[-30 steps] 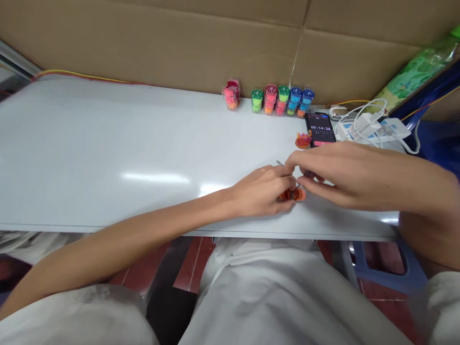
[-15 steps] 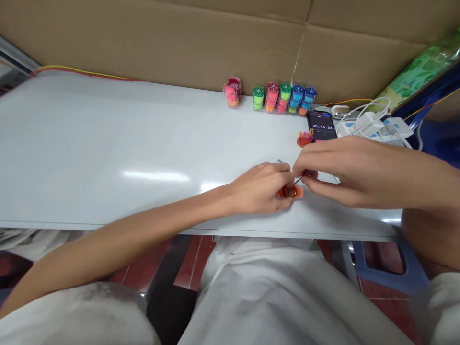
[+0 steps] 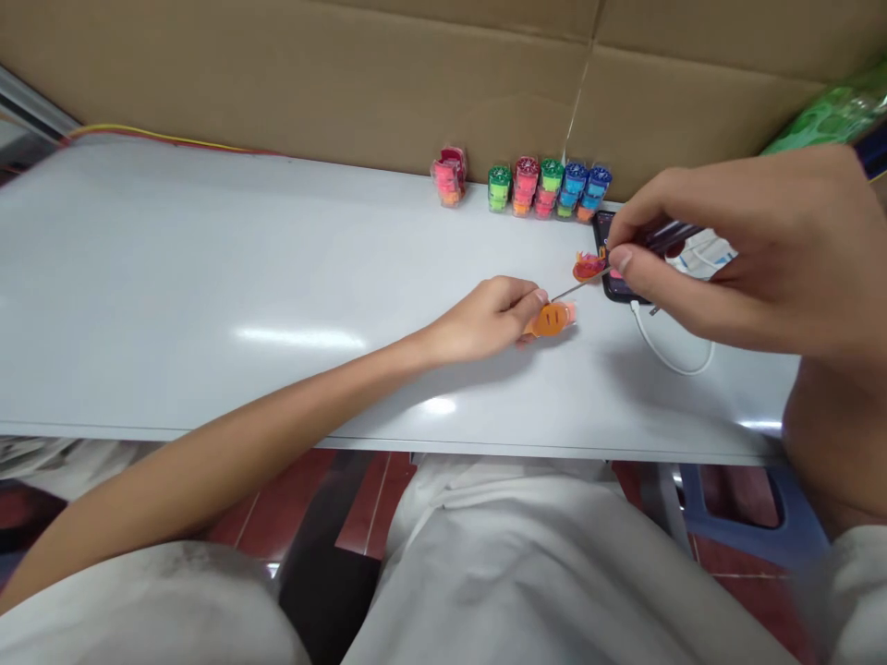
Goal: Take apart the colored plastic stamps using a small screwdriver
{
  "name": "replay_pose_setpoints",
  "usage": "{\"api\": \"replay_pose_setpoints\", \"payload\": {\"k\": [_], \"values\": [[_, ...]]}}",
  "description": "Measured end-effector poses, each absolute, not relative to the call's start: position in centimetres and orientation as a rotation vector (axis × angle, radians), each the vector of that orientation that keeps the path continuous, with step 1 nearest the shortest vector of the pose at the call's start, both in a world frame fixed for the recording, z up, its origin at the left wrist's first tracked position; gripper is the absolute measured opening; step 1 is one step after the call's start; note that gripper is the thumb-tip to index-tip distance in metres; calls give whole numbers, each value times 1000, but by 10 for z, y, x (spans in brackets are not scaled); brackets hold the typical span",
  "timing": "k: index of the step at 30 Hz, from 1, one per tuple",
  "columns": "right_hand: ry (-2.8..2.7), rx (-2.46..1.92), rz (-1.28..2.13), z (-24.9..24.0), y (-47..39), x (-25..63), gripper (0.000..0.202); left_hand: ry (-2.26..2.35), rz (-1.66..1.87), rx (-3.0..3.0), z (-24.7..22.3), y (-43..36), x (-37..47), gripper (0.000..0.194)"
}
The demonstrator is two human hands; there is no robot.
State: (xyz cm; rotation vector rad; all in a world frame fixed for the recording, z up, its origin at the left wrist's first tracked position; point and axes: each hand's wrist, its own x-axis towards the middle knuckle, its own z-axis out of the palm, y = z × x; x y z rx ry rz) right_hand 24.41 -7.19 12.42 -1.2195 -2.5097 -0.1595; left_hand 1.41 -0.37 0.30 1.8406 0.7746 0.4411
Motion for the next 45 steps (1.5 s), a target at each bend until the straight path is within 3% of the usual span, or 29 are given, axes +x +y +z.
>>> {"api": "replay_pose_setpoints", "payload": {"k": [4, 19, 29, 33, 38, 45], "values": [[-2597, -1171, -60, 113, -64, 240, 13, 747, 445, 1532, -4, 5, 15, 37], [-2576, -1237, -96, 120, -68, 241, 13, 748, 446, 1424, 8, 24, 4, 39], [-2619, -1199, -14, 119, -66, 246, 16, 1147, 594, 2596, 2, 51, -15, 26], [-2627, -1192, -25, 122, -68, 248, 17, 1141, 438, 2629, 3, 57, -20, 24], [-2640, -1215, -51, 127, -71, 250, 19, 851, 130, 2659, 16, 67, -35, 38], [-2640, -1246, -116, 129, -73, 255, 18, 971, 245, 2712, 19, 72, -39, 30]]}}
